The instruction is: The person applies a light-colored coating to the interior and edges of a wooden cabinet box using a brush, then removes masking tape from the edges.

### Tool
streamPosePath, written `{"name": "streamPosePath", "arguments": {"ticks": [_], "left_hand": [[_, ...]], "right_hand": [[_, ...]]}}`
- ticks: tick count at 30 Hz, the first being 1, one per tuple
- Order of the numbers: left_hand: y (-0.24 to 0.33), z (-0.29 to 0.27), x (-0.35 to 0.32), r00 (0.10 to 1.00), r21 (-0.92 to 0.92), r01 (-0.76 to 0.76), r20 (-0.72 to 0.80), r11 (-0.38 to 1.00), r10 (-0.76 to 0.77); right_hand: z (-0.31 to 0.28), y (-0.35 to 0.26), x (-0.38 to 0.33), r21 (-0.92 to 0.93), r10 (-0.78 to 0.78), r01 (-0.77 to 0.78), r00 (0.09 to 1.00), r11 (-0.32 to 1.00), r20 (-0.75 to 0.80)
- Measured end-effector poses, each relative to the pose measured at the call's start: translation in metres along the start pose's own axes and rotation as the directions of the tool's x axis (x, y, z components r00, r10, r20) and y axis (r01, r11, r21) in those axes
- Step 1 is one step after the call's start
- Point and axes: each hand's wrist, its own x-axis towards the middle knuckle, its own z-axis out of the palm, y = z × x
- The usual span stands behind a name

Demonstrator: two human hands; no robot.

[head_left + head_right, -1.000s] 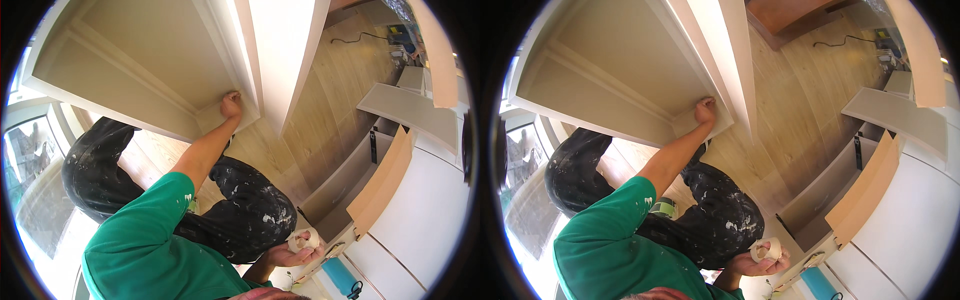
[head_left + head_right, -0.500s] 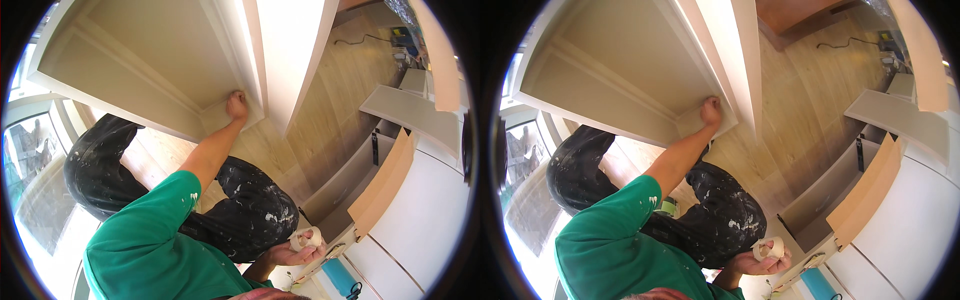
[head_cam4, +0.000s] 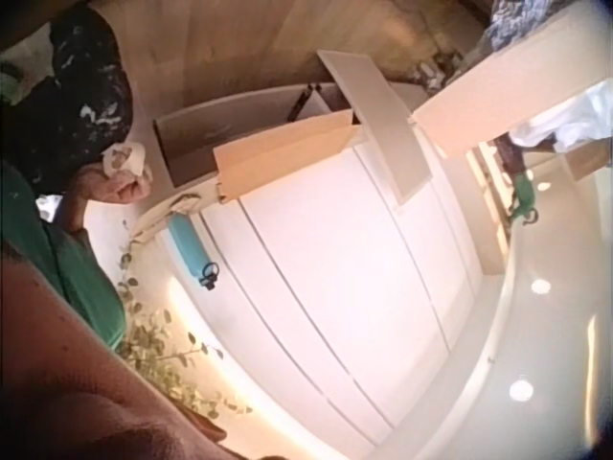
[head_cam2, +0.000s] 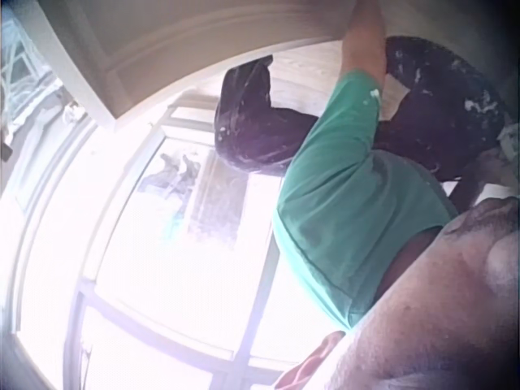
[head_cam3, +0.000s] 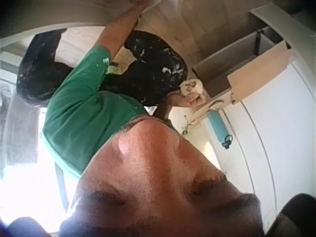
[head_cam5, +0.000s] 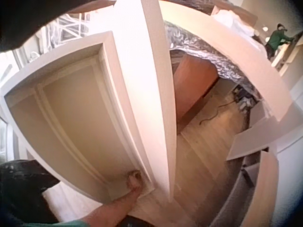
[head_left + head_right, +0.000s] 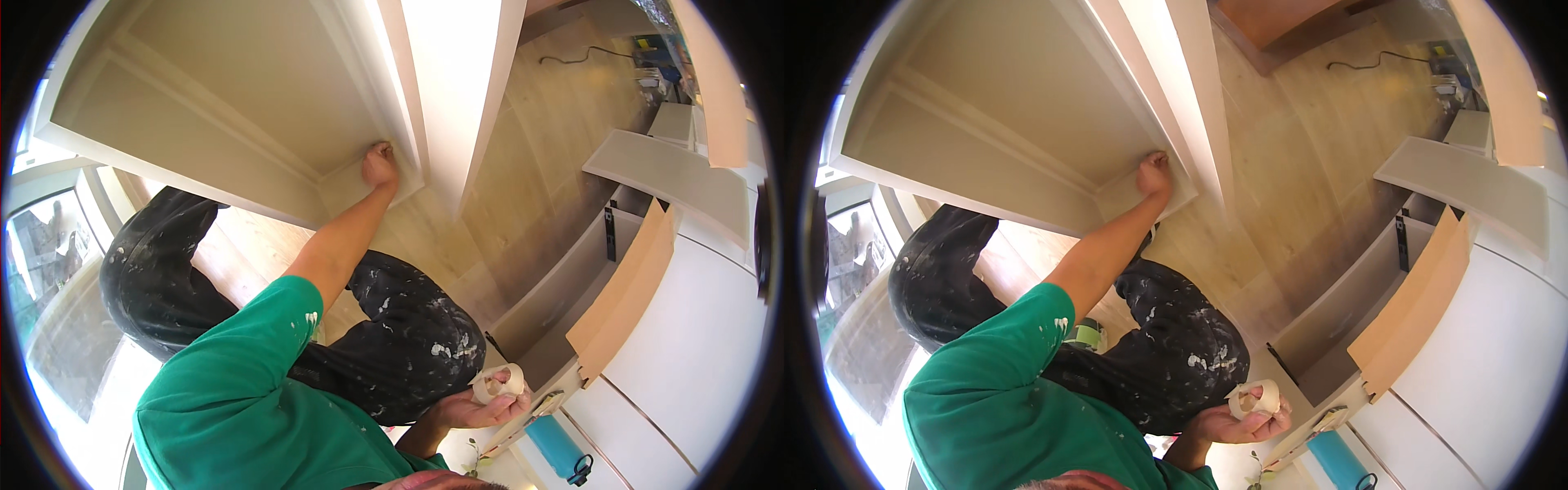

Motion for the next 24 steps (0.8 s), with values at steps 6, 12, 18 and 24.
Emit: {"name": "streamPosePath", "arguments": {"ticks": [6, 12, 18, 24], "left_hand": [[0.007, -0.004, -0.004, 0.999, -0.015, -0.003, 0.044, 1.000, 0.004], [0.002, -0.001, -0.001, 0.993, 0.060, -0.080, 0.088, 0.995, 0.074], [-0.009, 0.007, -0.013, 1.000, -0.056, -0.016, 0.017, 0.998, 0.017], [-0.002, 0.004, -0.006, 0.998, -0.009, 0.028, 0.063, 1.000, -0.027]], "right_hand": [[0.004, -0.002, -0.002, 0.007, -0.003, 0.003, 1.000, 1.000, -0.017], [0.002, 0.000, -0.002, 0.081, 0.014, -0.012, 1.000, 0.997, -0.017], [-0.008, 0.008, -0.001, 0.074, 0.005, -0.005, 1.000, 0.997, -0.003], [-0.003, 0.005, -0.001, 0.062, 0.006, -0.005, 1.000, 0.998, -0.018]]}}
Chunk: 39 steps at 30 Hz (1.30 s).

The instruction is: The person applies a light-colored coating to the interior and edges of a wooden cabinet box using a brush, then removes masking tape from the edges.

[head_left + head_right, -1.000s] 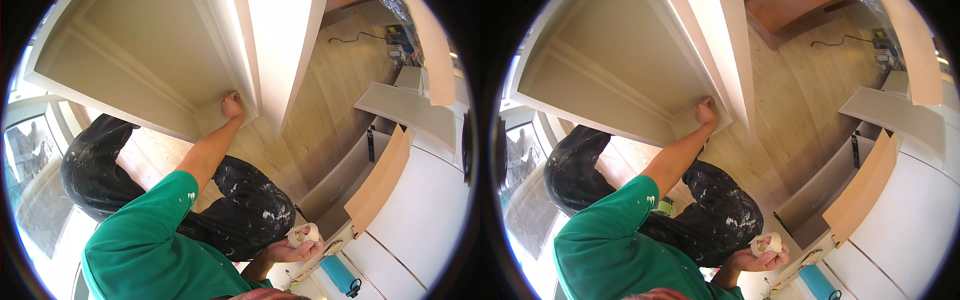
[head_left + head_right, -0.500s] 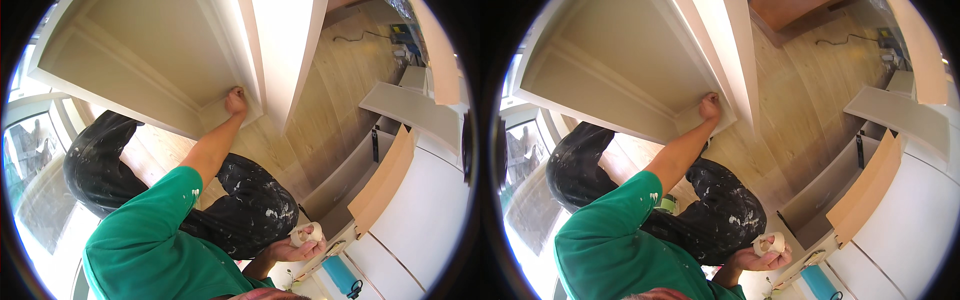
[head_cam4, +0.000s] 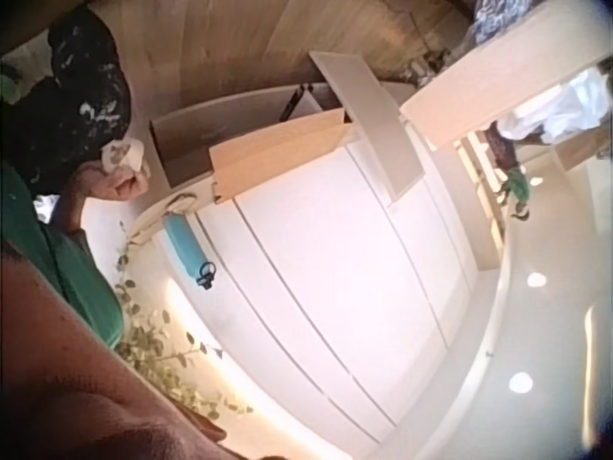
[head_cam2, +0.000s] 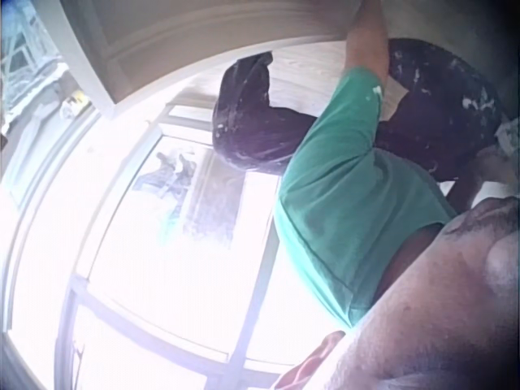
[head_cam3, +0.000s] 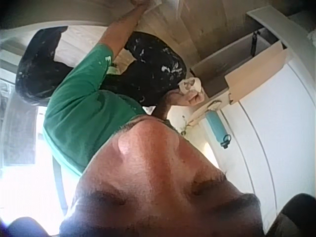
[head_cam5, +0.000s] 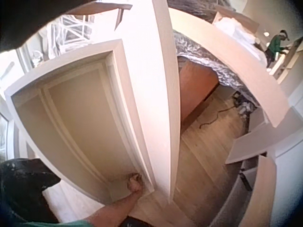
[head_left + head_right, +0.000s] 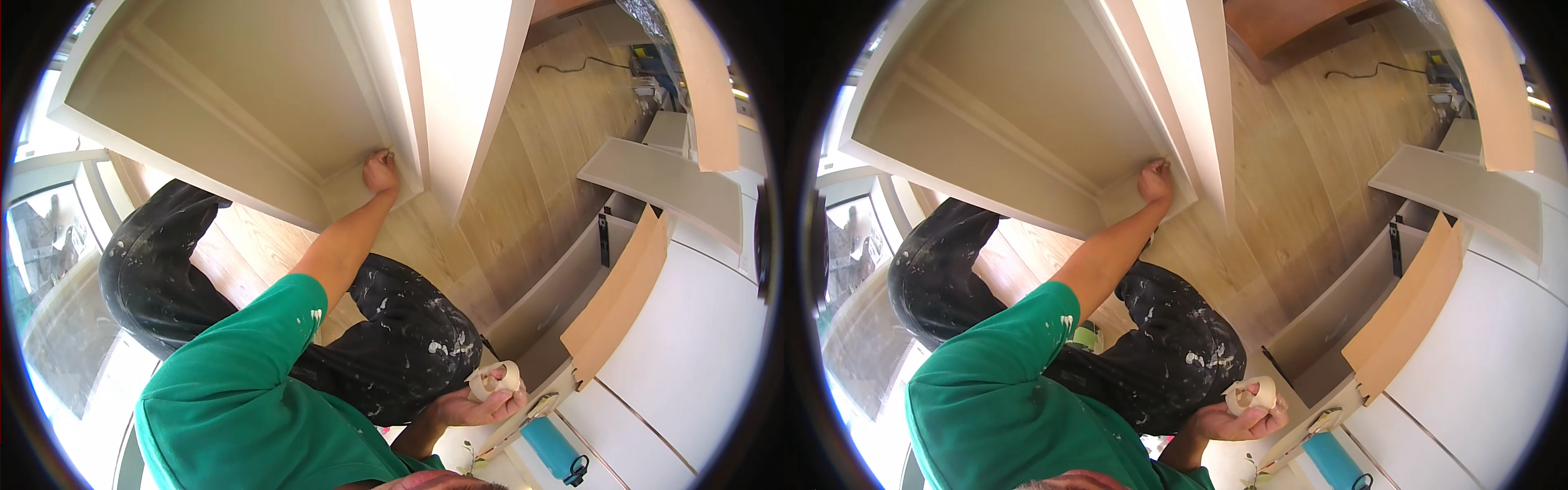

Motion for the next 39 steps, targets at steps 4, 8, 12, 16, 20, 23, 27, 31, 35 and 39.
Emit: {"name": "streamPosePath", "arguments": {"ticks": [4, 8, 12, 16, 20, 23, 27, 31, 35, 39], "left_hand": [[0.027, -0.003, 0.001, 0.981, 0.035, 0.195, 0.006, 0.980, -0.195], [0.026, 0.004, 0.000, 0.993, 0.125, 0.108, -0.069, 0.986, -0.100], [0.016, 0.013, -0.004, 0.986, 0.156, -0.035, -0.159, 0.987, 0.060], [0.015, 0.009, -0.009, 0.984, 0.113, -0.127, -0.113, 0.986, 0.139], [0.008, -0.002, -0.012, 0.973, -0.001, -0.220, -0.073, 0.975, 0.219], [0.005, -0.013, -0.029, 0.971, -0.105, -0.232, -0.080, 0.967, 0.224], [0.018, -0.046, -0.057, 0.977, -0.357, -0.208, -0.033, 0.911, 0.210], [0.040, -0.099, -0.096, 0.959, -0.386, -0.272, -0.037, 0.882, 0.280], [0.063, -0.156, -0.119, 0.942, -0.470, -0.327, -0.087, 0.820, 0.325], [0.103, -0.234, -0.126, 0.912, -0.742, -0.185, 0.114, 0.644, 0.393]], "right_hand": [[-0.003, 0.001, -0.001, -0.005, 0.001, -0.001, 1.000, 1.000, 0.015], [0.001, -0.001, -0.001, -0.003, 0.006, -0.006, 1.000, 1.000, -0.009], [0.000, -0.003, -0.002, 0.003, 0.005, -0.005, 1.000, 1.000, -0.006], [-0.007, -0.002, -0.002, -0.023, 0.011, -0.010, 0.999, 1.000, 0.033], [-0.006, -0.004, -0.002, 0.035, 0.043, -0.043, 0.999, 0.998, 0.006], [-0.002, -0.004, -0.003, 0.083, 0.040, -0.040, 0.999, 0.996, 0.007], [-0.001, 0.002, -0.003, 0.151, -0.017, 0.017, 1.000, 0.988, 0.002], [-0.008, 0.001, -0.005, 0.183, 0.042, -0.030, 0.997, 0.983, -0.065], [-0.011, 0.000, -0.007, 0.213, 0.031, -0.013, 0.996, 0.977, -0.081], [-0.001, -0.013, -0.015, 0.177, -0.038, 0.050, 0.997, 0.983, -0.069]]}}
